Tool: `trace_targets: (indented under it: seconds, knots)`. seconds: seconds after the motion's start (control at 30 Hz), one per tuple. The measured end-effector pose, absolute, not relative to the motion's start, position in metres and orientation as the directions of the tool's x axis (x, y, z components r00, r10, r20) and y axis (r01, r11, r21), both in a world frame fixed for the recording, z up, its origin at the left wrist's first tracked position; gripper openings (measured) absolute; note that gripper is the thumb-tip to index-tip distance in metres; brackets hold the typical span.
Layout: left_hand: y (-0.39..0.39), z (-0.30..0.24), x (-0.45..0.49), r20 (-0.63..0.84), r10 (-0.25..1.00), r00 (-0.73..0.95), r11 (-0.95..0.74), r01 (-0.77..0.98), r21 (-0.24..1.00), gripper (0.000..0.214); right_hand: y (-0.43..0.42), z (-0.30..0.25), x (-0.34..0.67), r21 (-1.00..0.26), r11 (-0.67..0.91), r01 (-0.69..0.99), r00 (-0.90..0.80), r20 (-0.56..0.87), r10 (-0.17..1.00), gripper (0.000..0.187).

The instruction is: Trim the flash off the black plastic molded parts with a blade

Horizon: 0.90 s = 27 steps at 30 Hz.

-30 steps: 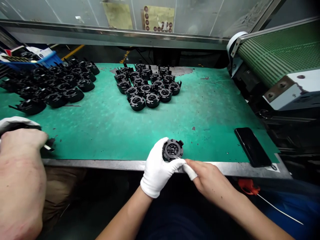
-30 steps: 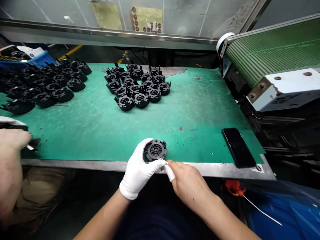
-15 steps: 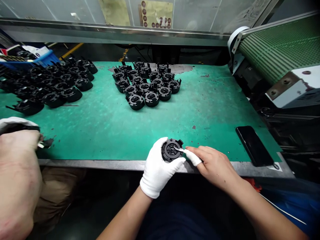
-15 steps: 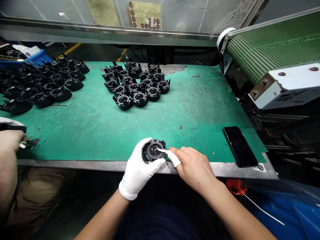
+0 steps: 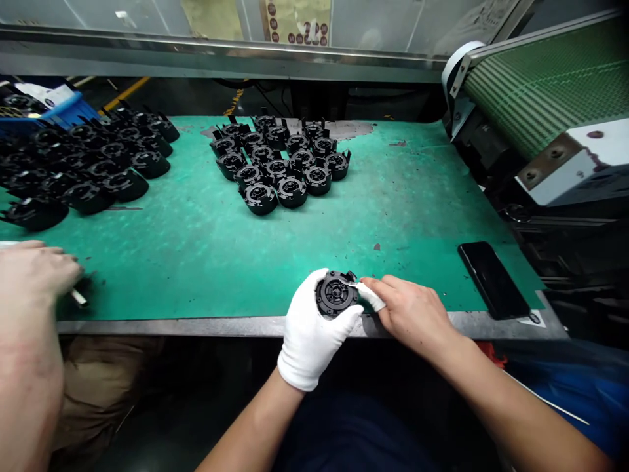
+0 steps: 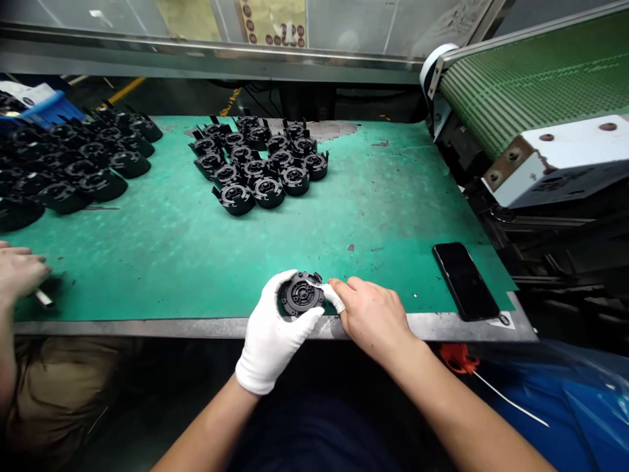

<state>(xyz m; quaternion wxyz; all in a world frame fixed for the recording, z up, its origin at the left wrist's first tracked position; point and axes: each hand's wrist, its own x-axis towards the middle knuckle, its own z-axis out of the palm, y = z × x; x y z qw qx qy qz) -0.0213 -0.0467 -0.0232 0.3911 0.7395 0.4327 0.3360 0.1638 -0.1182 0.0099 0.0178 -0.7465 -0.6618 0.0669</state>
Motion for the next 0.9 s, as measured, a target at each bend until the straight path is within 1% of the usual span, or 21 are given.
trace_targets:
  seconds: [0.07,0.17,0.27,0.33,0.4,0.5,0.67,0.7,0.77,0.83,0.9]
  knots:
    - [-0.047,-0.024,-0.020,0.172,0.909,0.378,-0.319,0.369,0.873,0.070,-0.120,0.010,0.164,-0.149,-0.134,0.980,0.125,-0.068,0.990,0.041]
    - [-0.049,-0.024,-0.019,0.204,0.912,0.357,-0.341,0.381,0.859,0.074,-0.131,0.012,0.169,-0.252,-0.115,0.961,0.106,-0.052,0.993,0.036]
    - [-0.051,-0.023,-0.017,0.237,0.909,0.341,-0.370,0.403,0.837,0.076,-0.147,0.016,0.171,-0.295,-0.076,0.953,0.051,-0.091,0.995,0.036]
    - [-0.052,-0.023,-0.015,0.248,0.913,0.325,-0.372,0.406,0.835,0.074,-0.156,0.017,0.170,-0.264,-0.063,0.962,0.030,-0.127,0.991,0.039]
    - [-0.053,-0.023,-0.014,0.250,0.916,0.313,-0.364,0.391,0.845,0.071,-0.161,0.016,0.167,-0.210,-0.074,0.975,0.046,-0.135,0.990,0.042]
    - [-0.055,-0.023,-0.011,0.239,0.916,0.323,-0.352,0.359,0.865,0.067,-0.161,0.014,0.163,-0.150,-0.119,0.981,0.105,-0.100,0.989,0.044]
    - [-0.062,-0.027,-0.005,0.233,0.931,0.280,-0.328,0.363,0.872,0.066,-0.159,0.013,0.157,-0.113,-0.194,0.974,0.188,-0.063,0.980,0.039]
    - [-0.063,-0.028,-0.005,0.233,0.933,0.273,-0.325,0.365,0.873,0.065,-0.160,0.013,0.157,-0.130,-0.203,0.970,0.197,-0.058,0.979,0.038]
    - [-0.062,-0.029,-0.007,0.228,0.927,0.298,-0.331,0.360,0.872,0.067,-0.162,0.014,0.160,-0.229,-0.206,0.951,0.203,-0.034,0.979,0.036]
    - [-0.054,-0.026,-0.015,0.213,0.892,0.400,-0.361,0.343,0.867,0.072,-0.164,0.015,0.167,-0.350,-0.191,0.917,0.205,0.002,0.979,0.034]
    - [-0.040,-0.019,-0.025,0.173,0.824,0.540,-0.401,0.340,0.851,0.079,-0.162,0.018,0.176,-0.409,-0.161,0.898,0.177,0.000,0.984,0.032]
